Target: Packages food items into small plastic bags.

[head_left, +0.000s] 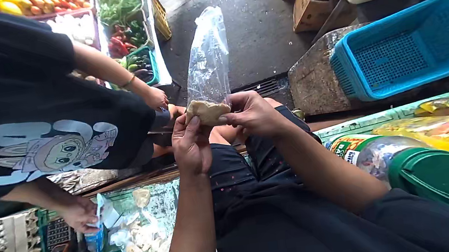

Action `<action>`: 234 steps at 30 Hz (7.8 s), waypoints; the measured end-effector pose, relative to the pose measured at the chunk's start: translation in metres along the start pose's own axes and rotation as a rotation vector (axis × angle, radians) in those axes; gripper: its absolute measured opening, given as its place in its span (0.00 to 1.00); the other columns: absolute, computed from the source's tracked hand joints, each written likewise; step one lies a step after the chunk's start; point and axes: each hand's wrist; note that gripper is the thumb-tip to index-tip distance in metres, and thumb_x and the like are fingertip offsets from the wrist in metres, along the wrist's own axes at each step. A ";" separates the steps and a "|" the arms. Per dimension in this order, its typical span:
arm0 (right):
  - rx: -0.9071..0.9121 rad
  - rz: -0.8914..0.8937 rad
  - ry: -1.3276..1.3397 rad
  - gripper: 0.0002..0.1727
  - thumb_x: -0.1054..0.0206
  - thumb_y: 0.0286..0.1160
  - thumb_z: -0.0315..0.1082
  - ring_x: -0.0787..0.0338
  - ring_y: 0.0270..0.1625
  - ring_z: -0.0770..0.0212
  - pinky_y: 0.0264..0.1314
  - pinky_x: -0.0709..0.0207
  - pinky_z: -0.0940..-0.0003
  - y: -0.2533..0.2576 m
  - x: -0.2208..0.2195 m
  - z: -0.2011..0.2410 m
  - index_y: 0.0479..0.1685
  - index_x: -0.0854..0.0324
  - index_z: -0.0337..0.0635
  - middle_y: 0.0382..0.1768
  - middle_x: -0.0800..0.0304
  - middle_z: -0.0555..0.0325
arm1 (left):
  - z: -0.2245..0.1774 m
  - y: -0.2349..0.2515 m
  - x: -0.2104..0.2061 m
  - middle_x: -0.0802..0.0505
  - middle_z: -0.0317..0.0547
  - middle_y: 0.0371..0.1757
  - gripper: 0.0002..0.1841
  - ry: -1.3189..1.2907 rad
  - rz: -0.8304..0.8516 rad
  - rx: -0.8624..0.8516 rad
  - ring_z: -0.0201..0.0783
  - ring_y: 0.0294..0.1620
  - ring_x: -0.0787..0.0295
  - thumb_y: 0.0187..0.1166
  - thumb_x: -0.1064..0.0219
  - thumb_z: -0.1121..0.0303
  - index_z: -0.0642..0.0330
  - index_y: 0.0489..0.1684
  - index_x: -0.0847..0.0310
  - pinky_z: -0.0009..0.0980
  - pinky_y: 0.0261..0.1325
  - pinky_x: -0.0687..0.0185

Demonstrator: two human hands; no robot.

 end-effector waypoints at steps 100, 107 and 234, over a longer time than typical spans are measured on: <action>-0.541 -0.592 0.272 0.26 0.48 0.92 0.52 0.10 0.49 0.56 0.49 0.15 0.56 0.001 0.004 -0.113 0.69 0.25 0.39 0.53 0.12 0.49 | -0.063 0.011 -0.068 0.15 0.40 0.48 0.09 1.052 0.438 -0.571 0.26 0.35 0.16 0.81 0.34 0.79 0.65 0.53 0.12 0.19 0.35 0.15; -0.625 -0.023 0.867 0.50 0.75 0.85 0.74 0.06 0.50 0.52 0.51 0.11 0.54 -0.011 -0.005 -0.063 0.61 0.20 0.39 0.48 0.07 0.46 | -0.047 -0.021 -0.061 0.07 0.43 0.50 0.05 1.251 0.765 -0.518 0.34 0.53 0.10 0.75 0.30 0.75 0.59 0.39 0.07 0.34 0.57 0.09; 0.194 -0.031 0.063 0.20 0.37 0.82 0.28 0.08 0.38 0.61 0.39 0.08 0.65 0.007 -0.020 0.054 0.71 0.27 0.33 0.41 0.10 0.53 | 0.007 -0.074 0.059 0.06 0.48 0.51 0.15 0.540 0.258 0.094 0.39 0.51 0.08 0.74 0.25 0.68 0.61 0.55 0.13 0.42 0.59 0.10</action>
Point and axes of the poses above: each hand's wrist, its own y-axis towards the middle knuckle, its own x-axis out of the back of the hand, z = x × y
